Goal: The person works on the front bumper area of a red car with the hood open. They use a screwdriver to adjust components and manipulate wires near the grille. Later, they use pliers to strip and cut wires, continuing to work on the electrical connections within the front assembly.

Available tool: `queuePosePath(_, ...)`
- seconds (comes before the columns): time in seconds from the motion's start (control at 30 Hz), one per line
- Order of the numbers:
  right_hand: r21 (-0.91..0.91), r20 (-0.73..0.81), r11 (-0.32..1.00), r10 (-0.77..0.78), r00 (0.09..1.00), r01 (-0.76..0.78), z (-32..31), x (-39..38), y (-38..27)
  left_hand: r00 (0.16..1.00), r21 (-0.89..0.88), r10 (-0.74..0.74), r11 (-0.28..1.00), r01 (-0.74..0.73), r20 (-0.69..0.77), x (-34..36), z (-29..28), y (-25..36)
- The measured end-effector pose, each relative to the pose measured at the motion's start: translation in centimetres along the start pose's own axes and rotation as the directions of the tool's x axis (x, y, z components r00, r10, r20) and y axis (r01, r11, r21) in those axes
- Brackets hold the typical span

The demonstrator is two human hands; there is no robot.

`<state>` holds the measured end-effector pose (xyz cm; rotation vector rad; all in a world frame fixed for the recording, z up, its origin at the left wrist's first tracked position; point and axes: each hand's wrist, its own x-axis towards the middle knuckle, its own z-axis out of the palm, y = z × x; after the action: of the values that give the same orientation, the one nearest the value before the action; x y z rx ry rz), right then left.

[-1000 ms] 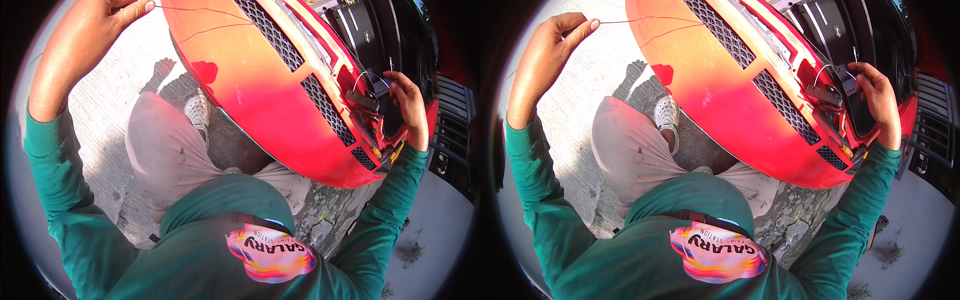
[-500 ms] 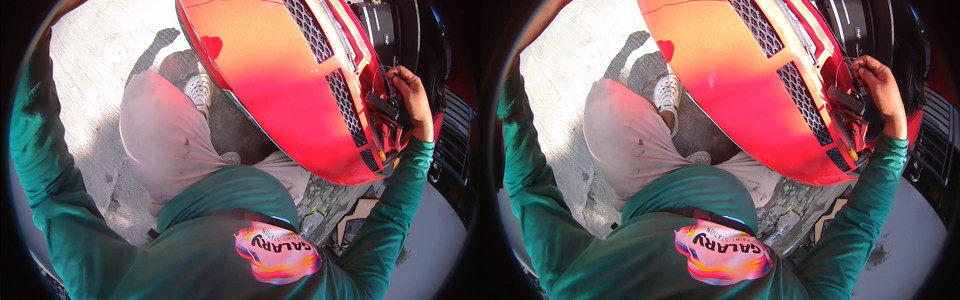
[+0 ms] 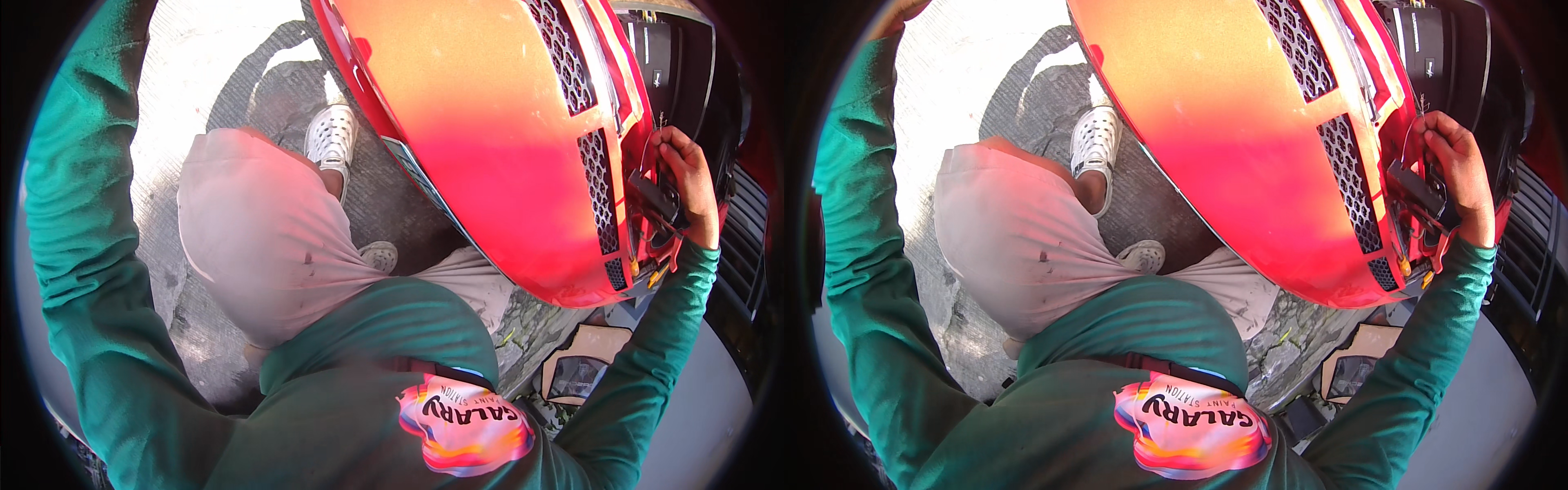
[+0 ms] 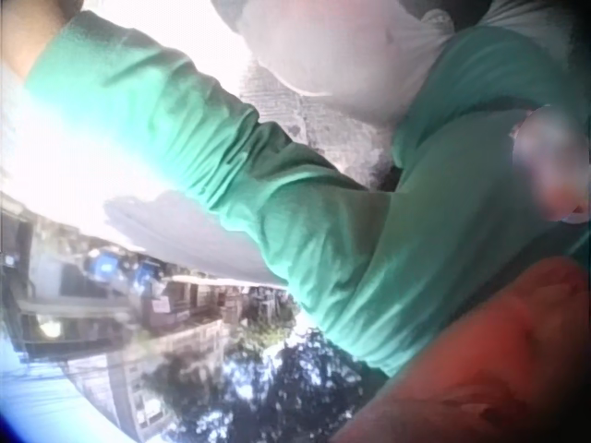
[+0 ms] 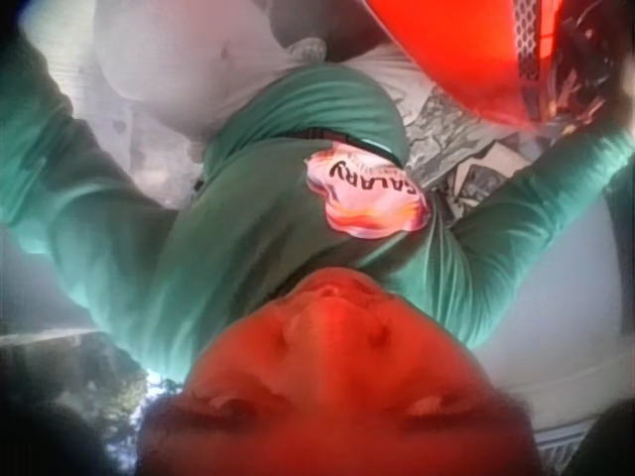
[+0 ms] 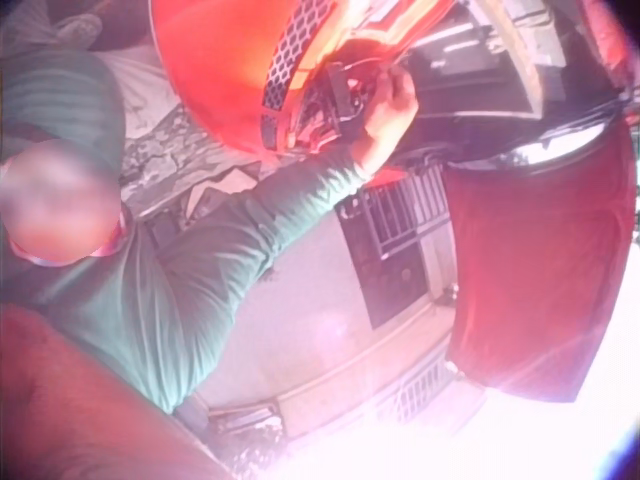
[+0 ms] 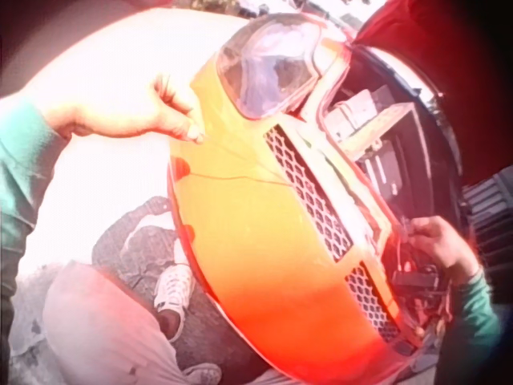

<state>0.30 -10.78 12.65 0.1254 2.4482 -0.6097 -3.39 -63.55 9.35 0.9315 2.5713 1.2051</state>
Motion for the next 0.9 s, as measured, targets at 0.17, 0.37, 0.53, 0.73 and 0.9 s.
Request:
queuePosePath(0.17,0.002,0.023,0.999,0.044,0.999,-0.044,0.4,0.2,-1.1,0.997,-0.048,0.075,0.996,-0.074,0.008,0.8,1.7,-0.3)
queuePosePath(0.37,-0.1,0.017,0.994,-0.032,0.999,0.034,0.8,0.5,-1.1,0.99,-0.091,0.139,0.986,-0.138,0.005,0.9,2.9,-0.4)
queuePosePath(0.53,-0.107,0.005,0.991,-0.079,0.997,0.079,1.1,0.5,-1.1,0.978,-0.153,0.207,0.967,-0.202,0.019,1.4,4.0,-0.8)
queuePosePath(0.73,-0.095,0.017,0.989,-0.114,0.993,0.116,1.1,0.4,-0.7,0.949,-0.314,0.312,0.905,-0.286,0.034,2.6,5.6,-1.5)
queuePosePath(0.9,-0.012,0.085,0.999,-0.04,0.996,0.041,0.5,0.4,-1.7,0.933,-0.519,0.291,0.843,-0.144,0.214,3.2,4.9,-1.1)
